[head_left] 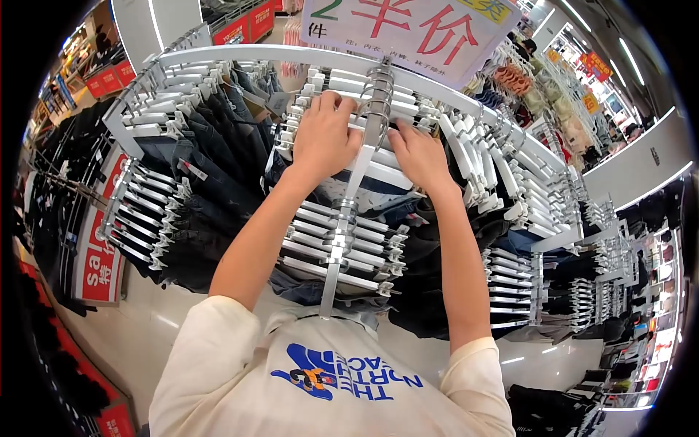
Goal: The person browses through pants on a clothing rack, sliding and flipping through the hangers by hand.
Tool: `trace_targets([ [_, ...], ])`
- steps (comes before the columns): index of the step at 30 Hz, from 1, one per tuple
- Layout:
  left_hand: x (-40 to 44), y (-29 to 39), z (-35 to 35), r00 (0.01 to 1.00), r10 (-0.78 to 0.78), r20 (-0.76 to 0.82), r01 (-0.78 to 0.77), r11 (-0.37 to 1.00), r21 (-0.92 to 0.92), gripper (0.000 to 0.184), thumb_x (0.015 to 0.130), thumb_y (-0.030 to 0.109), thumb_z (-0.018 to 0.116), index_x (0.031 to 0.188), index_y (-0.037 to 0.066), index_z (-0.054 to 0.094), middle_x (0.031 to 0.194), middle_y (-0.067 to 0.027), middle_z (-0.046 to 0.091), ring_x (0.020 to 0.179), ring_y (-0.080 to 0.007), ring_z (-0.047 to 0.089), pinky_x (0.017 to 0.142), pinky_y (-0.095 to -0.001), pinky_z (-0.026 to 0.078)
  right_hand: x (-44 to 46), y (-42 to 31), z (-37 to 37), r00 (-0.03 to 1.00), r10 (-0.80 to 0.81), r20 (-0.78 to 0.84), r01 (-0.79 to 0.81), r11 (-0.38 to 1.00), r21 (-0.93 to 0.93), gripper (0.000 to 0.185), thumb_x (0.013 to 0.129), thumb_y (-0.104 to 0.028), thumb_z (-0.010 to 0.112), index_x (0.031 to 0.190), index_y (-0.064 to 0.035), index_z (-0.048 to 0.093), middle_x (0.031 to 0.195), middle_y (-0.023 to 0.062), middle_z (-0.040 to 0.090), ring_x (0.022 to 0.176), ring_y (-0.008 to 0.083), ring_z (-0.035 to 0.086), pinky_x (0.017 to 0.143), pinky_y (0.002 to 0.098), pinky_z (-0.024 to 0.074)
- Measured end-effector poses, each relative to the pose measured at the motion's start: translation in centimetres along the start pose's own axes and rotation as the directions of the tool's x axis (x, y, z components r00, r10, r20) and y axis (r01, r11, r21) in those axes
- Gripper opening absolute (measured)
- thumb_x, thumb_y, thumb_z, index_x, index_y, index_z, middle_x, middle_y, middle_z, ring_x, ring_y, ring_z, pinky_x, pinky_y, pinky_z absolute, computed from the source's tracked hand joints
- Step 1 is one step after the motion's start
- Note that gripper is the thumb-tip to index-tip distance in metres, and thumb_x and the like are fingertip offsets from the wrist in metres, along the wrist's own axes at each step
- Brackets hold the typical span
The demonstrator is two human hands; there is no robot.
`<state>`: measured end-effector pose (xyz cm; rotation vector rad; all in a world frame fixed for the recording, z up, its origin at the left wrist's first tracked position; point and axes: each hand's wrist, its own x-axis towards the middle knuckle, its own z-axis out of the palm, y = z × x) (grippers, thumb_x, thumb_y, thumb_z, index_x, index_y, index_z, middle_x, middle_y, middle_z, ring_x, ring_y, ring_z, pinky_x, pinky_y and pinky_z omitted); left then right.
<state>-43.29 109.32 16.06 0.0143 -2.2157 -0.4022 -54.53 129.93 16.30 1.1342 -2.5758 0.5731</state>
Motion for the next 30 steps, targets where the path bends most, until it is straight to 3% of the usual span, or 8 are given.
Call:
trace_targets([
  [8,-1.2,0.4,0.1,0.999,0.043,0.020,-0.044,0.998,0.053,0.024,0.092,0.019,0.068,0.113,0.007,0.073,0.110,-0.0106,0.066,0.110,-0.0329,0.065,0.097,-0.0489,0.052,-1.2,-1.5,-1.6,0.986,0.050,-0.157,-0.031,0.992,0.119,0.032,0.103,-0.028,0.066,0.119,-0.0036,0.080,0.121,0.0175,0.079,0.115,0.0387,0.072,0.098,0.0475,0.0571],
  [11,-1.6,0.5,0.3,1.000,0.012,-0.005,-0.012,0.999,0.033,0.021,0.092,0.019,0.068,0.108,0.006,0.074,0.109,-0.0103,0.067,0.108,-0.0330,0.065,0.095,-0.0484,0.052,-2.4,-1.0,-2.2,0.892,-0.016,-0.452,0.080,0.989,0.123,0.019,0.096,-0.015,0.073,0.112,-0.0068,0.080,0.111,0.0112,0.079,0.103,0.0360,0.073,0.092,0.0466,0.0576],
  [16,-1.7,0.6,0.7,1.000,0.002,-0.029,-0.001,1.000,0.027,0.019,0.092,0.017,0.068,0.106,0.005,0.075,0.103,-0.0111,0.068,0.102,-0.0341,0.068,0.091,-0.0479,0.053,-6.0,2.0,-6.2,0.842,0.071,-0.535,-0.096,0.995,-0.020,0.013,0.096,-0.012,0.074,0.106,-0.0068,0.081,0.105,0.0116,0.080,0.101,0.0363,0.073,0.090,0.0470,0.0570],
  [20,-1.7,0.8,0.6,0.996,-0.010,-0.087,0.011,1.000,0.005,0.017,0.093,0.014,0.068,0.106,0.005,0.076,0.103,-0.0113,0.072,0.100,-0.0340,0.071,0.090,-0.0467,0.053,-9.4,6.4,-9.4,0.910,0.110,-0.400,-0.181,0.973,-0.143,0.016,0.099,-0.012,0.071,0.109,-0.0056,0.081,0.109,0.0143,0.079,0.107,0.0375,0.074,0.095,0.0452,0.0569],
  [23,-2.4,0.8,0.8,0.990,-0.048,-0.132,0.038,0.996,-0.078,0.019,0.093,0.015,0.068,0.107,0.006,0.076,0.104,-0.0111,0.073,0.099,-0.0348,0.071,0.088,-0.0458,0.053,-10.5,9.9,-9.8,0.965,0.232,-0.123,-0.194,0.946,0.261,0.028,0.104,-0.023,0.070,0.124,-0.0069,0.080,0.128,0.0170,0.075,0.120,0.0343,0.071,0.105,0.0401,0.0535],
  [26,-3.1,0.7,0.0,0.988,-0.077,-0.137,0.047,0.976,-0.215,0.021,0.094,0.009,0.067,0.112,0.004,0.076,0.108,-0.0118,0.075,0.101,-0.0325,0.073,0.091,-0.0416,0.054,-10.6,12.0,-9.2,0.977,0.204,-0.067,-0.186,0.960,0.210,0.034,0.105,-0.028,0.070,0.132,-0.0090,0.078,0.128,0.0157,0.076,0.128,0.0338,0.066,0.109,0.0408,0.0510],
  [28,-3.3,0.8,-0.7,0.966,-0.198,-0.164,0.080,0.836,-0.543,0.025,0.096,0.002,0.064,0.118,0.002,0.075,0.111,-0.0120,0.076,0.105,-0.0278,0.075,0.096,-0.0368,0.055,-10.1,12.6,-9.2,0.988,0.150,-0.040,-0.137,0.963,0.232,0.040,0.106,-0.030,0.070,0.140,-0.0103,0.074,0.131,0.0157,0.074,0.133,0.0346,0.063,0.111,0.0414,0.0491],
  [30,-3.4,1.4,-1.9,0.953,-0.245,-0.180,0.107,0.825,-0.555,0.029,0.095,-0.005,0.062,0.121,0.001,0.074,0.112,-0.0122,0.077,0.107,-0.0244,0.074,0.099,-0.0343,0.054,-10.2,12.4,-9.4,0.983,0.185,0.004,-0.178,0.934,0.310,0.043,0.106,-0.032,0.070,0.143,-0.0108,0.072,0.135,0.0160,0.072,0.132,0.0347,0.063,0.111,0.0416,0.0493],
])
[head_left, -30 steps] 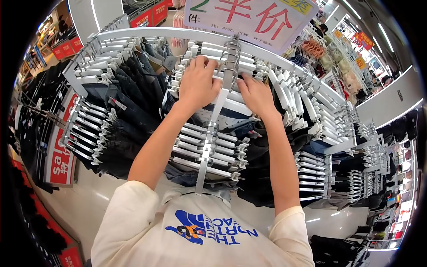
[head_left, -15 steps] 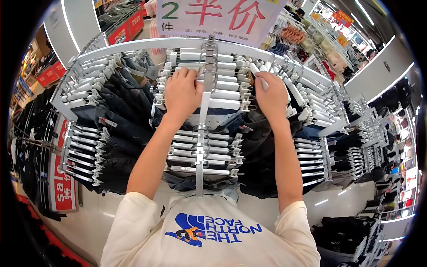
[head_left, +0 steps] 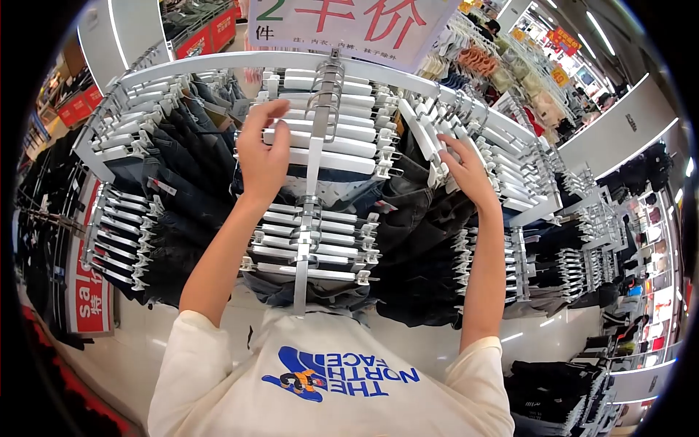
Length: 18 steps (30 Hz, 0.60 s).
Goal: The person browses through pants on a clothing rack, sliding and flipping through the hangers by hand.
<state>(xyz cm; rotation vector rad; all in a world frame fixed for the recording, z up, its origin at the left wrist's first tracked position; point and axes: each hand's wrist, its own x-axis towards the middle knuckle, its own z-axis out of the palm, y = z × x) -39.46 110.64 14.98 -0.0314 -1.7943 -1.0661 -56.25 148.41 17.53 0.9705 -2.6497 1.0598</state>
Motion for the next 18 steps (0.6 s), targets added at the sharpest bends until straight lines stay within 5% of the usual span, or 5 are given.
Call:
trace_targets([
  [4,1.2,5.9,0.0,0.981,0.152,-0.122,-0.151,0.988,0.015,0.031,0.092,-0.009,0.064,0.119,0.001,0.074,0.109,-0.0122,0.077,0.103,-0.0235,0.074,0.093,-0.0352,0.055,-0.4,-0.4,0.2,0.999,-0.051,0.001,0.050,0.983,-0.175,0.045,0.109,-0.034,0.065,0.146,-0.0095,0.069,0.136,0.0207,0.069,0.130,0.0408,0.065,0.111,0.0418,0.0490],
  [8,1.8,11.7,4.8,0.883,0.349,0.312,-0.321,0.937,-0.141,0.017,0.095,0.003,0.069,0.111,0.002,0.074,0.109,-0.0139,0.076,0.102,-0.0322,0.073,0.089,-0.0400,0.057,-1.1,0.3,1.1,0.999,0.044,-0.026,-0.046,0.994,-0.096,0.049,0.113,-0.039,0.055,0.151,-0.0093,0.064,0.142,0.0170,0.066,0.130,0.0415,0.064,0.108,0.0453,0.0500],
  [10,1.0,13.1,8.6,0.794,0.335,0.508,-0.318,0.940,-0.123,0.023,0.102,0.012,0.070,0.122,0.002,0.073,0.127,-0.0138,0.074,0.110,-0.0366,0.072,0.100,-0.0435,0.057,-1.0,1.1,0.7,1.000,0.026,0.001,-0.026,0.994,-0.108,0.050,0.112,-0.037,0.054,0.151,-0.0076,0.063,0.146,0.0138,0.065,0.134,0.0411,0.063,0.106,0.0472,0.0517],
  [14,-2.5,11.2,16.8,0.582,0.422,0.695,-0.605,0.796,0.023,0.034,0.105,0.029,0.068,0.122,0.000,0.069,0.133,-0.0136,0.068,0.115,-0.0393,0.071,0.099,-0.0465,0.058,-0.6,5.0,0.8,0.960,-0.270,0.071,0.279,0.942,-0.185,0.046,0.107,-0.027,0.060,0.151,-0.0109,0.063,0.148,0.0134,0.065,0.133,0.0417,0.064,0.102,0.0480,0.0550],
  [18,-4.5,11.9,19.4,0.607,0.252,0.754,-0.557,0.811,0.178,0.032,0.099,0.022,0.071,0.121,-0.001,0.065,0.124,-0.0137,0.067,0.116,-0.0371,0.071,0.092,-0.0462,0.060,-0.7,5.0,0.7,0.970,-0.242,0.018,0.242,0.959,-0.147,0.047,0.104,-0.020,0.064,0.151,-0.0139,0.063,0.148,0.0149,0.065,0.125,0.0439,0.068,0.100,0.0491,0.0560],
])
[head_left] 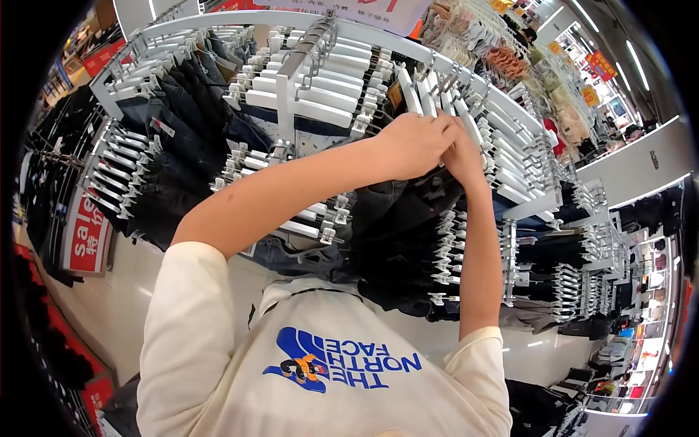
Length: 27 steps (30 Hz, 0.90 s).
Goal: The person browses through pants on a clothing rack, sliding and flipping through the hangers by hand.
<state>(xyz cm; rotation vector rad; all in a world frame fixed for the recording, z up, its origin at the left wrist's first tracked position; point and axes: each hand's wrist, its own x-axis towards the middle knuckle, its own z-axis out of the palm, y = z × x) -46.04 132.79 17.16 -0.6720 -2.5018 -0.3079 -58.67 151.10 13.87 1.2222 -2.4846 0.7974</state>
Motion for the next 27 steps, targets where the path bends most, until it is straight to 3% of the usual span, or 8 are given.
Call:
trace_targets([
  [3,-0.8,-0.9,1.2,0.994,-0.016,-0.109,0.017,1.000,0.005,0.032,0.087,0.009,0.073,0.117,0.001,0.066,0.122,-0.0127,0.065,0.116,-0.0317,0.071,0.085,-0.0431,0.063,0.2,-2.4,-1.1,0.994,0.106,-0.012,-0.106,0.994,-0.015,0.048,0.108,-0.035,0.058,0.149,-0.0115,0.065,0.145,0.0160,0.067,0.125,0.0441,0.068,0.103,0.0501,0.0547],
  [4,-0.9,-1.1,0.4,0.991,-0.096,0.091,0.085,0.990,0.115,0.023,0.086,0.007,0.073,0.108,0.001,0.070,0.126,-0.0124,0.067,0.121,-0.0306,0.070,0.088,-0.0429,0.063,0.3,-2.4,-1.2,0.984,0.175,-0.020,-0.175,0.984,-0.019,0.049,0.110,-0.040,0.055,0.148,-0.0109,0.066,0.144,0.0160,0.068,0.125,0.0440,0.068,0.104,0.0504,0.0542],
  [5,-1.6,-1.6,-0.1,0.991,-0.093,0.098,0.073,0.979,0.190,0.020,0.086,0.007,0.073,0.105,0.001,0.071,0.130,-0.0119,0.067,0.122,-0.0301,0.069,0.089,-0.0427,0.063,0.2,-2.0,-1.1,0.987,0.155,-0.039,-0.155,0.988,0.001,0.053,0.111,-0.047,0.050,0.145,-0.0110,0.069,0.142,0.0161,0.069,0.125,0.0441,0.068,0.105,0.0502,0.0535],
  [9,-5.1,-4.5,-0.7,0.993,0.091,-0.080,-0.065,0.957,0.282,0.022,0.086,0.004,0.074,0.108,0.001,0.072,0.134,-0.0087,0.068,0.125,-0.0288,0.068,0.093,-0.0418,0.062,-0.1,-1.5,-1.1,0.988,0.148,-0.051,-0.147,0.989,0.035,0.053,0.109,-0.047,0.052,0.145,-0.0123,0.070,0.141,0.0143,0.070,0.125,0.0431,0.069,0.106,0.0490,0.0536],
  [16,-4.9,-3.5,-0.9,0.998,0.009,-0.061,0.006,0.968,0.250,0.019,0.089,0.002,0.071,0.108,0.002,0.075,0.128,-0.0083,0.069,0.122,-0.0267,0.069,0.093,-0.0400,0.062,-0.3,-1.6,-0.9,0.984,0.179,-0.013,-0.178,0.983,0.043,0.056,0.110,-0.049,0.047,0.150,-0.0148,0.066,0.147,0.0110,0.067,0.127,0.0415,0.068,0.109,0.0483,0.0530],
  [21,-4.6,-2.0,-0.9,0.990,-0.127,-0.061,0.135,0.981,0.138,0.053,0.089,-0.005,0.066,0.141,0.006,0.065,0.144,-0.0118,0.065,0.131,-0.0354,0.065,0.105,-0.0453,0.058,-0.4,-1.8,-0.6,0.979,0.204,-0.001,-0.204,0.976,0.080,0.058,0.110,-0.051,0.045,0.151,-0.0147,0.065,0.149,0.0099,0.066,0.131,0.0401,0.067,0.111,0.0478,0.0515],
  [24,-3.9,0.0,-0.6,0.967,-0.210,-0.142,0.222,0.972,0.073,0.088,0.087,0.003,0.070,0.169,0.018,0.042,0.159,-0.0186,0.056,0.137,-0.0431,0.060,0.115,-0.0506,0.052,-0.4,-1.6,-0.2,0.979,0.205,-0.013,-0.203,0.974,0.102,0.059,0.110,-0.051,0.044,0.151,-0.0151,0.065,0.150,0.0094,0.066,0.133,0.0386,0.066,0.112,0.0481,0.0515],
  [27,-3.2,0.9,0.9,0.955,-0.211,-0.210,0.237,0.966,0.108,0.089,0.092,0.020,0.076,0.172,0.025,0.039,0.161,-0.0207,0.055,0.139,-0.0442,0.060,0.115,-0.0534,0.050,-0.6,-1.5,-0.2,0.983,0.180,-0.026,-0.176,0.978,0.107,0.057,0.111,-0.049,0.042,0.152,-0.0161,0.064,0.149,0.0094,0.066,0.132,0.0389,0.066,0.111,0.0496,0.0523],
])
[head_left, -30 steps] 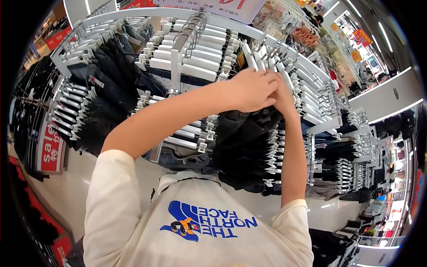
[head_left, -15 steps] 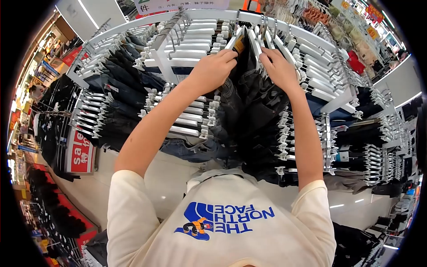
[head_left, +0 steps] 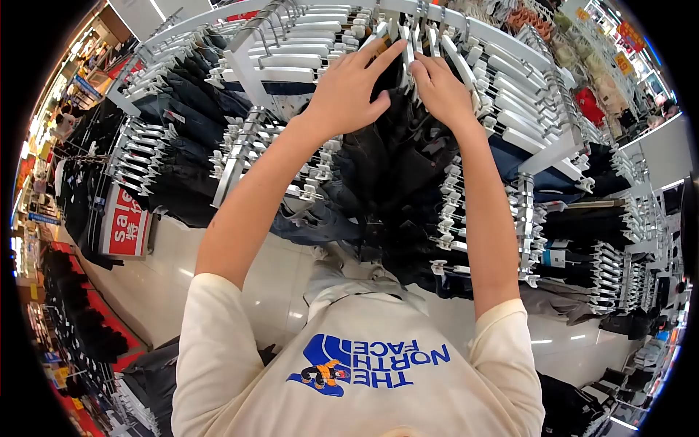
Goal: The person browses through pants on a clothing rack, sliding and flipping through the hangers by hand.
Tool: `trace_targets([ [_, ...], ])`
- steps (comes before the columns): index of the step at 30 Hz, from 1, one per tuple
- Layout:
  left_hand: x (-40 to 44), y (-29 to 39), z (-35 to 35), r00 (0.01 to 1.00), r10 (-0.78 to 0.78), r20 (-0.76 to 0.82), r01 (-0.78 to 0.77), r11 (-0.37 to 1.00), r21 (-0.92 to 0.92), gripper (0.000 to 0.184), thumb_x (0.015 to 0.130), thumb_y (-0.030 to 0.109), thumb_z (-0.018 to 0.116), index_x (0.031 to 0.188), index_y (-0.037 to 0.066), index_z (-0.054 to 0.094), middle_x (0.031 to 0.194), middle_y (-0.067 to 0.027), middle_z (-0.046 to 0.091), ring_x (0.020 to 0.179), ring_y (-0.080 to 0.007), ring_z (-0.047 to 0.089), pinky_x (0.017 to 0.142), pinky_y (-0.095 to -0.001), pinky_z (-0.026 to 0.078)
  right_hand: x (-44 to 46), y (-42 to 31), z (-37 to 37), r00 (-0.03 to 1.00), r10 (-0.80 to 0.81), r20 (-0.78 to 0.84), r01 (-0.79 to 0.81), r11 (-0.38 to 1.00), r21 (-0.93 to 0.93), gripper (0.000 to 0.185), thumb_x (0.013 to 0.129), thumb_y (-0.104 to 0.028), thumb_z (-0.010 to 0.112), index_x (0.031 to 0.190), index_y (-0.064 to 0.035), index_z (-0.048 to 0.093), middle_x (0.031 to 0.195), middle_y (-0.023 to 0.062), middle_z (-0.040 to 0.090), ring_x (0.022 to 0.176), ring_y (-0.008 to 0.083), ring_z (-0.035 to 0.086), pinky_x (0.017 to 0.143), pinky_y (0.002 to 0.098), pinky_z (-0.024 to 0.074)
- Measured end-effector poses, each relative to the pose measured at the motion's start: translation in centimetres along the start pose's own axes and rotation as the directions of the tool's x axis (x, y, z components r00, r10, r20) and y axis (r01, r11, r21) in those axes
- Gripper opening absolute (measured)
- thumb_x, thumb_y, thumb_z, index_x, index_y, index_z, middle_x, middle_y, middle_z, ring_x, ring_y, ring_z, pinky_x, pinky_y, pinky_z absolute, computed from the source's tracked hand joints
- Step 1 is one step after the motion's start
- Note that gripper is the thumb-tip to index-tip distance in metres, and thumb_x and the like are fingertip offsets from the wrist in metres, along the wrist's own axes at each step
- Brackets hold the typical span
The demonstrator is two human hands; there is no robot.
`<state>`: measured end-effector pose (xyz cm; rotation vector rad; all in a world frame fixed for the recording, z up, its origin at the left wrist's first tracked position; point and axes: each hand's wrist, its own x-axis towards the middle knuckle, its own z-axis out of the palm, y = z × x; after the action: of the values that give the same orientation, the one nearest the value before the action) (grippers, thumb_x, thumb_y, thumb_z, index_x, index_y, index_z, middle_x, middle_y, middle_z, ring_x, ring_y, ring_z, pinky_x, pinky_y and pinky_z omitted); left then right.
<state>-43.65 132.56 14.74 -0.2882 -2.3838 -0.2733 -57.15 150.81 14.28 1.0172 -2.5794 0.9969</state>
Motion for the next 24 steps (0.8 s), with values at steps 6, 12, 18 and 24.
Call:
trace_targets([
  [6,0.5,1.3,2.8,0.982,0.025,-0.185,-0.008,0.996,0.089,0.054,0.093,0.033,0.082,0.145,0.023,0.071,0.157,-0.0130,0.060,0.129,-0.0371,0.064,0.110,-0.0509,0.052,-0.1,0.1,0.5,1.000,-0.002,-0.013,0.003,1.000,0.016,0.053,0.111,-0.046,0.042,0.150,-0.0180,0.066,0.148,0.0098,0.066,0.129,0.0403,0.069,0.108,0.0522,0.0545],
  [12,1.1,0.6,2.6,0.983,0.083,-0.163,-0.047,0.977,0.209,0.049,0.089,0.029,0.086,0.136,0.020,0.074,0.144,-0.0051,0.070,0.124,-0.0318,0.067,0.105,-0.0470,0.054,0.0,0.3,0.5,1.000,0.004,0.010,-0.005,1.000,0.026,0.054,0.110,-0.048,0.047,0.151,-0.0178,0.067,0.150,0.0088,0.065,0.127,0.0393,0.071,0.107,0.0512,0.0561],
  [18,1.2,0.0,2.5,0.977,0.097,-0.190,-0.053,0.973,0.225,0.039,0.087,0.024,0.085,0.124,0.014,0.078,0.127,-0.0040,0.078,0.110,-0.0289,0.073,0.094,-0.0412,0.059,-0.8,-0.4,-0.2,1.000,-0.006,0.012,0.005,0.999,0.052,0.059,0.110,-0.055,0.050,0.151,-0.0163,0.066,0.151,0.0103,0.065,0.126,0.0407,0.071,0.107,0.0506,0.0564],
  [24,0.8,-1.7,2.1,0.963,0.128,-0.236,-0.081,0.976,0.200,0.035,0.089,0.016,0.083,0.121,0.004,0.077,0.125,-0.0111,0.077,0.110,-0.0335,0.073,0.095,-0.0428,0.058,-0.6,1.0,1.2,0.998,-0.050,-0.043,0.053,0.997,0.058,0.051,0.110,-0.046,0.058,0.149,-0.0141,0.066,0.143,0.0105,0.066,0.122,0.0385,0.071,0.103,0.0508,0.0573],
])
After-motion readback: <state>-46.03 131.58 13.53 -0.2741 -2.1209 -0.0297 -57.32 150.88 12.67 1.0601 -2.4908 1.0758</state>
